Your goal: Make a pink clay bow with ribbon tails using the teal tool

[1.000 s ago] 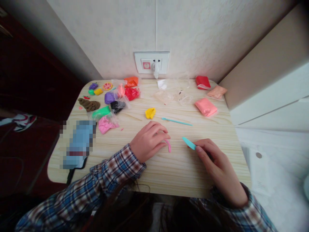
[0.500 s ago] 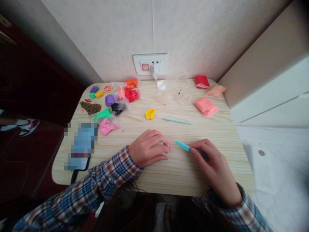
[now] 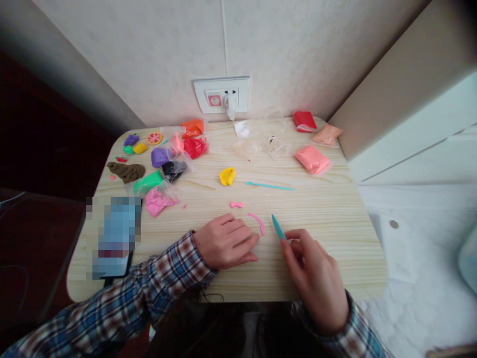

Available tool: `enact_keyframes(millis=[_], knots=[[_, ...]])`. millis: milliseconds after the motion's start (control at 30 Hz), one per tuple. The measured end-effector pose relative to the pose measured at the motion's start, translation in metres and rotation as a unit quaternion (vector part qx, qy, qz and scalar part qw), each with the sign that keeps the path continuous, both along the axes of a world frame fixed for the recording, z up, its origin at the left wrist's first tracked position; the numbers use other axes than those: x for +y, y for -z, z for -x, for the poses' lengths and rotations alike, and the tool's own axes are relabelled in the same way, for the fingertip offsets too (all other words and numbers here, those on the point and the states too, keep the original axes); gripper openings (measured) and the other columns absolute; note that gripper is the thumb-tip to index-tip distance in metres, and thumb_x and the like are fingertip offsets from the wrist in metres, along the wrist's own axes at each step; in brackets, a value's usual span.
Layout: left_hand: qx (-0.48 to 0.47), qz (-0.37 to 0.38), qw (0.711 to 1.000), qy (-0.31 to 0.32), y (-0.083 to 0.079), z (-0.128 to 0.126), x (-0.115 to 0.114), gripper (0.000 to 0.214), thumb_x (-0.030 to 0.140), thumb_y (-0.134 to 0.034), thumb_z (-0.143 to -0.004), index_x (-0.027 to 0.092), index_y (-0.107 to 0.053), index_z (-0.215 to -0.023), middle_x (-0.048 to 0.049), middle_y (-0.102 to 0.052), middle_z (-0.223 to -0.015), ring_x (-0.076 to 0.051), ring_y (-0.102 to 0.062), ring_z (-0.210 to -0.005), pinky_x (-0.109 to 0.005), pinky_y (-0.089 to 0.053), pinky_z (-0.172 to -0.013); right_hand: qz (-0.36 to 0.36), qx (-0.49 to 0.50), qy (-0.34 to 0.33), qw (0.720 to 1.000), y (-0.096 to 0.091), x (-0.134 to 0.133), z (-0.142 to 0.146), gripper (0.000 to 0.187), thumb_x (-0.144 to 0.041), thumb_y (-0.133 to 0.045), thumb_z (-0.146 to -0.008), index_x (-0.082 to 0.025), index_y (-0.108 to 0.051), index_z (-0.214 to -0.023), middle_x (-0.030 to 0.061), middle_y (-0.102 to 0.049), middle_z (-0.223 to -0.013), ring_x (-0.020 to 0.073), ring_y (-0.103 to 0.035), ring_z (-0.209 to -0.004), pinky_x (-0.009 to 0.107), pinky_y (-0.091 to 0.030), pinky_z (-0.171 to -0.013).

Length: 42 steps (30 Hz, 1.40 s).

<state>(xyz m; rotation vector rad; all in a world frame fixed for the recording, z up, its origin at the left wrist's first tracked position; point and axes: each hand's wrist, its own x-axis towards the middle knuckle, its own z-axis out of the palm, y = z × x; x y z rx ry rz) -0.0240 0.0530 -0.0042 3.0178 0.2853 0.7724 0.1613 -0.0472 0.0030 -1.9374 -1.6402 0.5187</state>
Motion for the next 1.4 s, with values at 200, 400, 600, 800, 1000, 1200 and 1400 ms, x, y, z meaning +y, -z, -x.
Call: enact_keyframes(millis=[200, 400, 600, 800, 1000, 1200, 1400], knots=[[0.012, 0.021, 1.0, -0.014, -0.004, -0.001, 0.0, 0.032, 0.039, -0.05, -0.089, 0.01, -0.061, -0.1, -0.0041, -0.065, -0.075, -0.017, -0.058, -0.068, -0.032, -0.043, -0.063, -0.006, 0.02, 0.033, 0.999, 0.003, -0.005, 0.027, 0.006, -0.027, -0.041, -0.089, -0.023, -0.041, -0.085, -0.0017, -0.062, -0.057, 0.0171, -0.061, -0.056, 0.026, -0.04, -0.05], [0.007, 0.031, 0.999, -0.021, -0.004, -0.001, -0.005, 0.037, 0.041, -0.048, -0.09, 0.009, -0.061, -0.101, -0.005, -0.064, -0.073, -0.017, -0.057, -0.068, -0.033, -0.042, -0.063, -0.023, 0.008, 0.049, 0.998, 0.004, -0.005, 0.037, 0.008, -0.025, -0.042, -0.09, -0.023, -0.042, -0.082, -0.0004, -0.064, -0.059, 0.0156, -0.062, -0.057, 0.023, -0.04, -0.048], [0.021, 0.028, 0.998, -0.051, -0.002, -0.001, -0.005, 0.041, 0.043, -0.045, -0.091, 0.007, -0.061, -0.105, -0.0067, -0.064, -0.076, -0.018, -0.057, -0.071, -0.034, -0.043, -0.067, -0.039, -0.012, 0.043, 0.998, 0.008, -0.004, 0.038, 0.011, -0.029, -0.041, -0.09, -0.021, -0.044, -0.083, -0.002, -0.063, -0.057, 0.0135, -0.061, -0.053, 0.021, -0.04, -0.045], [0.031, 0.028, 0.998, -0.05, -0.001, -0.002, -0.005, 0.043, 0.044, -0.045, -0.091, 0.007, -0.06, -0.107, -0.0074, -0.064, -0.078, -0.018, -0.057, -0.072, -0.034, -0.042, -0.068, -0.029, -0.015, 0.042, 0.999, 0.006, -0.003, 0.037, 0.012, -0.029, -0.04, -0.09, -0.021, -0.044, -0.082, -0.0016, -0.063, -0.057, 0.0132, -0.061, -0.052, 0.02, -0.039, -0.043], [0.044, 0.033, 0.997, -0.052, -0.001, -0.002, -0.005, 0.045, 0.045, -0.043, -0.091, 0.007, -0.06, -0.109, -0.0079, -0.064, -0.079, -0.019, -0.057, -0.073, -0.035, -0.043, -0.068, -0.025, -0.018, 0.039, 0.999, 0.004, -0.002, 0.038, 0.011, -0.029, -0.04, -0.09, -0.021, -0.043, -0.083, -0.0011, -0.064, -0.058, 0.0142, -0.063, -0.055, 0.02, -0.042, -0.044], [0.052, 0.039, 0.996, -0.055, -0.001, -0.002, -0.005, 0.044, 0.044, -0.044, -0.091, 0.007, -0.061, -0.108, -0.0075, -0.064, -0.08, -0.02, -0.057, -0.073, -0.035, -0.044, -0.067, -0.019, -0.041, 0.04, 0.998, 0.004, -0.001, 0.039, 0.011, -0.029, -0.038, -0.09, -0.022, -0.042, -0.082, -0.0002, -0.064, -0.059, 0.0148, -0.061, -0.051, 0.021, -0.04, -0.044], [0.063, 0.045, 0.995, -0.056, -0.003, -0.002, -0.005, 0.044, 0.044, -0.044, -0.091, 0.007, -0.06, -0.109, -0.0082, -0.064, -0.082, -0.019, -0.057, -0.075, -0.035, -0.045, -0.068, 0.006, -0.063, 0.046, 0.997, -0.001, 0.002, 0.041, 0.011, -0.026, -0.035, -0.088, -0.022, -0.04, -0.08, 0.0006, -0.063, -0.057, 0.0152, -0.057, -0.046, 0.022, -0.037, -0.043]])
